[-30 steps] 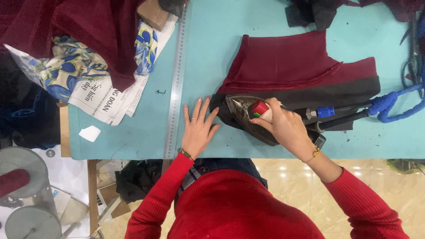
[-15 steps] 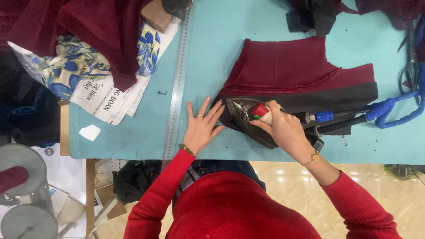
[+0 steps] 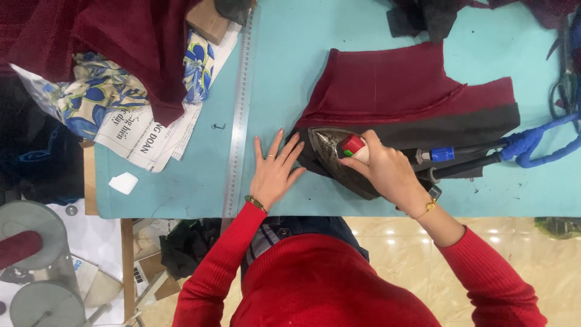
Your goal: A person is ironing and pressing fabric components of a garment at an industrial workstation, aligning pieces and using a steam iron.
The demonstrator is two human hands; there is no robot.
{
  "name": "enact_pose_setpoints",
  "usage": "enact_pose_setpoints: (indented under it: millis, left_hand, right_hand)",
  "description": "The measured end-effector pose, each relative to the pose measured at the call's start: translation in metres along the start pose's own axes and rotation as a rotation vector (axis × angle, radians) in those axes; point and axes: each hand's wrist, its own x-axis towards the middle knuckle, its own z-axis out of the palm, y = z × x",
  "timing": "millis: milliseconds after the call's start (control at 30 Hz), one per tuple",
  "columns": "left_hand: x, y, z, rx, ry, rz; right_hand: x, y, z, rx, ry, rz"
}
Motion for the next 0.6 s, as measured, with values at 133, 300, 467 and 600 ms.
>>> enact_pose_setpoints:
  millis: [133, 300, 467, 600]
  left_hand:
    - [0.0, 0.001, -0.002, -0.024, -0.042, -0.012]
    - [0.0, 0.001, -0.002, -0.024, -0.055, -0.024]
    - [0.001, -0.001, -0.006, -0.049, -0.07, -0.047]
    - [0.002, -0.002, -0.009, -0.074, -0.091, -0.06]
  right_hand:
    - [-0.006, 0.005, -0.004, 0.001, -0.033, -0.015]
    - [-0.016, 0.01, -0.01, -0.03, -0.123, 0.003]
    - [-0.02, 0.008, -0.009, -0.016, -0.142, -0.033]
    - [-0.016, 0.011, 0.001, -0.012, -0.133, -0.086]
